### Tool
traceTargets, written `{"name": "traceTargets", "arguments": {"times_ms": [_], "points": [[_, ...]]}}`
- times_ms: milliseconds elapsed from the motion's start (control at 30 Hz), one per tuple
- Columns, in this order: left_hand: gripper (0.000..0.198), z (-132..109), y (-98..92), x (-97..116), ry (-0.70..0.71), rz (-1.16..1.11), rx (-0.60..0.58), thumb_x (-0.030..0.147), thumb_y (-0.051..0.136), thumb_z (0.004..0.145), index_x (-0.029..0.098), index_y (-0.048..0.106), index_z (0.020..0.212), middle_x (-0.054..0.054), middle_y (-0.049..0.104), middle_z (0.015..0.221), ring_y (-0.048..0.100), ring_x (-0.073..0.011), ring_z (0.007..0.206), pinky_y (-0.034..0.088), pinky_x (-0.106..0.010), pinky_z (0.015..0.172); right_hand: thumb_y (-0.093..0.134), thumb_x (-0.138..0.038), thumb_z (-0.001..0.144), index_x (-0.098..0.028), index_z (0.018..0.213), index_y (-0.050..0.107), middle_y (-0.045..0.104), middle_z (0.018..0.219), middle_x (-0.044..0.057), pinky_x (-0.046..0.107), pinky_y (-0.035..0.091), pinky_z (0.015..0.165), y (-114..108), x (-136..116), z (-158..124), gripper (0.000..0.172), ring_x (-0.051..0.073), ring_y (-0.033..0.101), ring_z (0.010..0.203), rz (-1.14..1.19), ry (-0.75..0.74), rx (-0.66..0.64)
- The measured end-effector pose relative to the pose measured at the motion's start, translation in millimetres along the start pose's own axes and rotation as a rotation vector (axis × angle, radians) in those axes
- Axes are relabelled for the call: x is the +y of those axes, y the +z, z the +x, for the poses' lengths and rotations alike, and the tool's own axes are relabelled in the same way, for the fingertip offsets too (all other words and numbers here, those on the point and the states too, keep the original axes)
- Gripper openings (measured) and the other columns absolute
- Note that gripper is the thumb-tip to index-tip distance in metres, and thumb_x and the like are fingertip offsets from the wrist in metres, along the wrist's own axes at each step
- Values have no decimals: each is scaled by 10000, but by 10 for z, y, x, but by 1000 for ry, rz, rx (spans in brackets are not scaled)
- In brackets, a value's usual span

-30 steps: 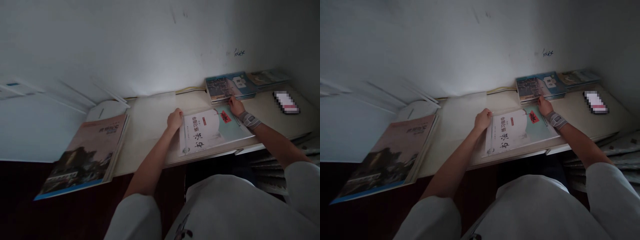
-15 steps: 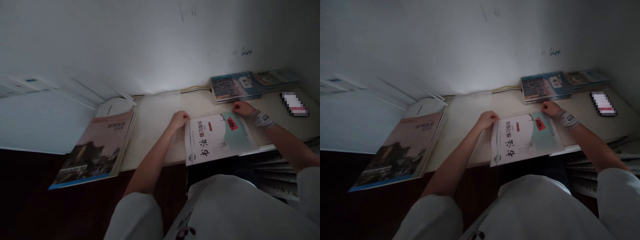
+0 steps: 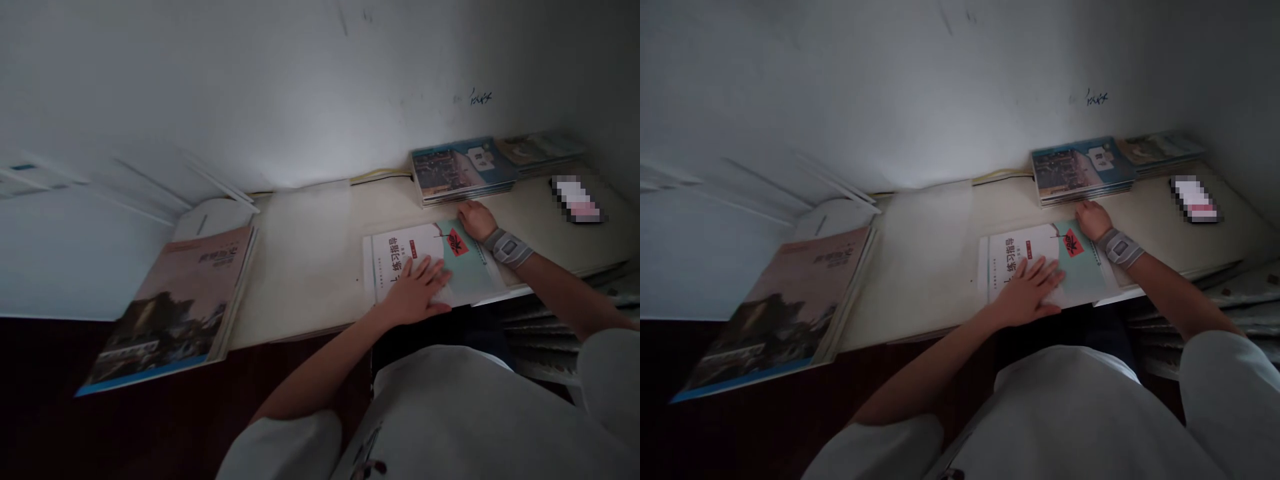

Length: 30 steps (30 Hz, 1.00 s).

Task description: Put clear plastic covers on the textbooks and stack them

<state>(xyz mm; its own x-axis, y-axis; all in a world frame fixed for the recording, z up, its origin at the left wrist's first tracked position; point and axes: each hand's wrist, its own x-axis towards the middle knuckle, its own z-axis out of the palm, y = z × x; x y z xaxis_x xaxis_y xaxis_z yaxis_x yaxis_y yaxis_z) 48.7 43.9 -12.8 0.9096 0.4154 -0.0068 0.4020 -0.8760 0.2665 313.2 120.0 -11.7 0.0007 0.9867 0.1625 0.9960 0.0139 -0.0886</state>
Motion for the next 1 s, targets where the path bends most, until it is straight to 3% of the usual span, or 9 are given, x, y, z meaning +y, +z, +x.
{"name": "traceTargets", "arguments": {"times_ms": [100, 233, 333, 433, 567, 700, 800, 933, 1000], "points": [[701, -32, -17, -158, -84, -22, 6, 661, 392, 867, 287, 342, 1458, -100, 304, 1545, 172, -346, 1447, 29, -613, 1142, 340, -184, 914, -92, 1024, 626, 643, 1060, 194, 368, 387, 874, 24, 35, -5, 319, 285, 566, 990, 8, 7, 22], [661, -203, -129, -618, -516, -165, 246, 469, 543, 855, 153, 396, 1417, -189, 289, 1535, 165, -370, 1443, 144, -561, 1152, 329, -196, 916, -106, 1032, 619, 648, 1044, 185, 366, 396, 841, 32, 78, 4, 325, 278, 571, 956, 6, 72, 35], [612, -338, -241, -992, -805, -508, 522, 305, 584, 822, 94, 415, 1371, -237, 438, 1419, 403, -316, 1345, 354, -443, 1089, 295, -189, 922, -103, 1056, 595, 647, 1051, 188, 368, 404, 827, 34, 103, 30, 339, 280, 575, 951, 5, 107, 26], [472, -357, -408, -1250, -914, -919, 653, 265, 611, 796, 124, 524, 1238, -172, 648, 1120, 633, -244, 1070, 514, -363, 899, 287, -160, 917, -90, 1065, 576, 643, 1066, 207, 379, 405, 840, 36, 112, 59, 332, 288, 581, 960, 36, 119, 2], [259, -172, -666, -1402, -950, -1266, 474, 250, 693, 710, 111, 649, 925, -117, 698, 766, 686, -237, 814, 553, -356, 728, 288, -165, 922, -86, 1049, 565, 638, 1068, 221, 389, 404, 855, 41, 96, 65, 314, 296, 585, 972, 73, 126, 1], [100, 83, -766, -1377, -931, -1481, 241, 190, 679, 705, 129, 680, 784, -133, 726, 763, 693, -250, 799, 554, -414, 751, 296, -179, 922, -102, 1012, 569, 650, 1023, 197, 377, 416, 853, 53, 88, 35, 297, 281, 592, 958, 113, 118, 22], [137, 149, -739, -1272, -878, -1475, 375, 201, 699, 695, 125, 673, 807, -120, 738, 813, 699, -259, 827, 554, -429, 774, 328, -201, 914, -121, 976, 573, 656, 985, 174, 371, 431, 866, 53, 130, 3, 266, 264, 596, 959, 180, 124, 62], [410, 3, -826, -1098, -637, -1352, 651, 408, 780, 624, 114, 660, 883, -117, 738, 868, 696, -292, 866, 553, -415, 773, 437, -393, 890, -155, 1061, 539, 664, 970, 116, 386, 490, 818, -63, 214, -64, 310, 237, 617, 908, 693, 225, 208], [481, -94, -964, -1022, -509, -1280, 773, 479, 791, 593, 122, 658, 887, -109, 736, 879, 691, -297, 894, 551, -399, 784, 438, -509, 879, -181, 1078, 542, 676, 937, 87, 385, 522, 755, -227, 219, -96, 398, 224, 635, 846, 928, 221, 189]]}}
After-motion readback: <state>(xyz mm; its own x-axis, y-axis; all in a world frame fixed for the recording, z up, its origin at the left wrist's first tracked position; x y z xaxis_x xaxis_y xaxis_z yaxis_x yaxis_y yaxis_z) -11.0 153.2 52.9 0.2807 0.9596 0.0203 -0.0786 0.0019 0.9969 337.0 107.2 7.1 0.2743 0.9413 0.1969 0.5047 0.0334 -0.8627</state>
